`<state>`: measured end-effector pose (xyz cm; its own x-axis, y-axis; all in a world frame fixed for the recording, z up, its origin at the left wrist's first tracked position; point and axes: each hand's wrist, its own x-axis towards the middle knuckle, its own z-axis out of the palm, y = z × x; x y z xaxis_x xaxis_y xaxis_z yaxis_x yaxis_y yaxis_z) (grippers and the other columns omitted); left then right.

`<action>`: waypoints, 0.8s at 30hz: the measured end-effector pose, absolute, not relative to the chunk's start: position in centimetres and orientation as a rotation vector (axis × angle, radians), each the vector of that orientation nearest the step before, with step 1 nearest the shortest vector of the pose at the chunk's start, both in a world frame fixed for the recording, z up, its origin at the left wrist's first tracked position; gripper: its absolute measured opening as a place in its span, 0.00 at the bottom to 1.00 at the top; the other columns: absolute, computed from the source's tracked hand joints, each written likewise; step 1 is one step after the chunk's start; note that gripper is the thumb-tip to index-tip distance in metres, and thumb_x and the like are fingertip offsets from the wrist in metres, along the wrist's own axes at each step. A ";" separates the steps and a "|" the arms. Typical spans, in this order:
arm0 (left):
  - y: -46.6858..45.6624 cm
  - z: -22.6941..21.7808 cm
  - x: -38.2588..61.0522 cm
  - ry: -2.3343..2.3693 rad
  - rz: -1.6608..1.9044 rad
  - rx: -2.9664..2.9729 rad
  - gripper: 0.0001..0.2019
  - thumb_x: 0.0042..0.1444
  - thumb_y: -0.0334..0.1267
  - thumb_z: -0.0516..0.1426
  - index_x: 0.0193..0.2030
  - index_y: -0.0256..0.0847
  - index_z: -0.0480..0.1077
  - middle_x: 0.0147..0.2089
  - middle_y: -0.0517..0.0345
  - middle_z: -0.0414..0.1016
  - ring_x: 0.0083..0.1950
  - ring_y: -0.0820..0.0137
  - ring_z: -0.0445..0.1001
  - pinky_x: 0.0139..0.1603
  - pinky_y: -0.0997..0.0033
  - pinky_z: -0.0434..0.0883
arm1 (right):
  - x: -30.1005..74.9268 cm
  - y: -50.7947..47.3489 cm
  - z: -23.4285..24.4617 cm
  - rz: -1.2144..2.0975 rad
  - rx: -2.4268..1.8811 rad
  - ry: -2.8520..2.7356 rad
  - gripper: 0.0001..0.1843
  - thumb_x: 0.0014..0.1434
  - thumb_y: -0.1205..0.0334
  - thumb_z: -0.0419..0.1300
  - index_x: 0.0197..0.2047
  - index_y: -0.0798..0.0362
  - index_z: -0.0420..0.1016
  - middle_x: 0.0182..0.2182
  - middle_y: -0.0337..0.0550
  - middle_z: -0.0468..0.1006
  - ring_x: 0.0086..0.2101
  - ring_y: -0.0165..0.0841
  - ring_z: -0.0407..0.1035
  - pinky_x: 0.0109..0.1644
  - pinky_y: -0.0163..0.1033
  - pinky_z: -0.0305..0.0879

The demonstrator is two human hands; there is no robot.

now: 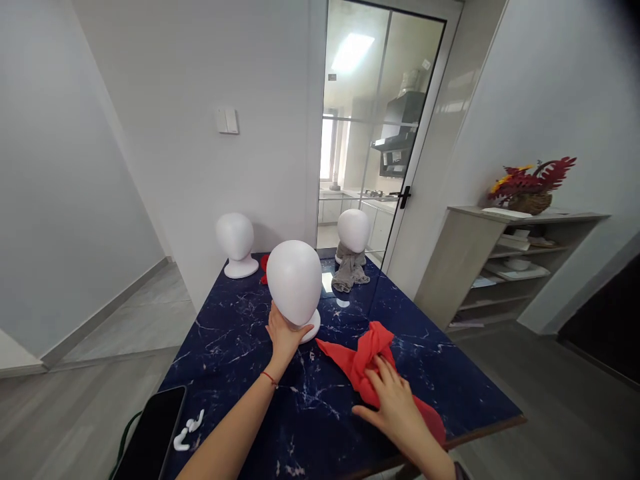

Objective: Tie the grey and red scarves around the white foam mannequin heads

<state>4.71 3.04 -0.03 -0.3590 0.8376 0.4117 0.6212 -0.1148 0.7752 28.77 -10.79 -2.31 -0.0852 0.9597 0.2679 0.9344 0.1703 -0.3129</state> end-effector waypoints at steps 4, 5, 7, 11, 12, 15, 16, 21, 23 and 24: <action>3.5 -0.2 6.1 1.985 1.526 1.563 0.53 0.34 0.49 0.67 0.66 0.40 0.46 0.65 0.36 0.57 0.66 0.46 0.56 0.64 0.40 0.49 | 25.6 -10.4 -3.6 -0.200 -1.868 -2.032 0.24 0.51 0.52 0.63 0.50 0.51 0.70 0.54 0.58 0.69 0.51 0.54 0.65 0.50 0.58 0.62; 3.6 -0.3 6.2 1.964 1.545 1.554 0.50 0.36 0.48 0.67 0.65 0.40 0.48 0.64 0.37 0.60 0.65 0.46 0.58 0.63 0.39 0.50 | 25.3 -10.1 -3.6 -0.229 -1.862 -2.009 0.19 0.54 0.56 0.61 0.49 0.51 0.70 0.51 0.56 0.71 0.48 0.51 0.67 0.48 0.55 0.63; 4.1 -0.6 6.1 1.847 1.610 1.569 0.45 0.38 0.47 0.66 0.63 0.41 0.52 0.60 0.39 0.65 0.61 0.48 0.63 0.61 0.43 0.55 | 25.3 -9.5 -3.3 -0.209 -1.837 -1.978 0.11 0.57 0.65 0.55 0.44 0.52 0.70 0.44 0.51 0.75 0.42 0.44 0.70 0.45 0.47 0.64; 4.9 -0.2 3.9 1.542 1.779 1.623 0.40 0.37 0.46 0.67 0.58 0.40 0.58 0.56 0.43 0.69 0.55 0.55 0.70 0.54 0.55 0.67 | 27.1 -8.6 -2.0 0.214 -1.785 -1.865 0.04 0.56 0.65 0.52 0.35 0.51 0.68 0.29 0.40 0.75 0.29 0.36 0.69 0.34 0.37 0.61; 5.1 0.3 2.8 1.512 1.797 1.632 0.40 0.37 0.46 0.67 0.58 0.40 0.58 0.56 0.44 0.69 0.55 0.55 0.70 0.54 0.56 0.67 | 27.8 -8.3 -1.5 0.348 -1.753 -1.792 0.05 0.55 0.62 0.54 0.36 0.51 0.68 0.28 0.38 0.75 0.28 0.35 0.69 0.33 0.36 0.61; 5.7 2.4 -1.9 1.571 1.803 1.649 0.41 0.36 0.45 0.68 0.58 0.39 0.58 0.58 0.43 0.68 0.57 0.54 0.69 0.57 0.55 0.66 | 29.8 -6.8 0.9 0.558 -1.592 -1.534 0.16 0.52 0.56 0.57 0.44 0.51 0.68 0.34 0.39 0.76 0.33 0.36 0.70 0.38 0.37 0.63; 6.0 3.1 -3.8 1.625 1.793 1.666 0.43 0.36 0.45 0.68 0.59 0.38 0.57 0.59 0.42 0.67 0.58 0.54 0.68 0.58 0.55 0.65 | 30.2 -6.0 1.9 0.563 -1.536 -1.463 0.19 0.51 0.56 0.58 0.47 0.52 0.67 0.37 0.41 0.76 0.36 0.37 0.71 0.41 0.39 0.64; 8.0 4.9 -12.5 1.856 1.749 1.720 0.42 0.36 0.47 0.68 0.58 0.38 0.58 0.59 0.43 0.67 0.60 0.53 0.66 0.59 0.54 0.64 | 27.6 0.1 7.4 0.496 -1.311 -1.262 0.23 0.51 0.54 0.59 0.49 0.54 0.69 0.40 0.44 0.76 0.39 0.37 0.70 0.45 0.42 0.64; 9.0 4.2 -14.7 1.909 1.744 1.698 0.43 0.35 0.48 0.68 0.59 0.38 0.58 0.59 0.43 0.67 0.59 0.53 0.66 0.58 0.55 0.65 | 24.3 3.6 8.4 0.480 -1.214 -1.186 0.23 0.51 0.53 0.59 0.49 0.54 0.69 0.40 0.45 0.76 0.37 0.37 0.69 0.44 0.41 0.64; 9.5 3.8 -15.5 1.936 1.736 1.683 0.44 0.35 0.48 0.68 0.59 0.38 0.57 0.59 0.42 0.66 0.59 0.52 0.66 0.58 0.55 0.66 | 22.4 5.5 8.5 0.470 -1.166 -1.154 0.23 0.51 0.53 0.59 0.49 0.55 0.68 0.41 0.46 0.76 0.38 0.36 0.69 0.44 0.42 0.65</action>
<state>-15.55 9.47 3.76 -0.4091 0.7035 0.5812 0.6539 -0.2182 0.7244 22.43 5.49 8.49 0.3945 0.7976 0.4563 0.2514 0.3840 -0.8885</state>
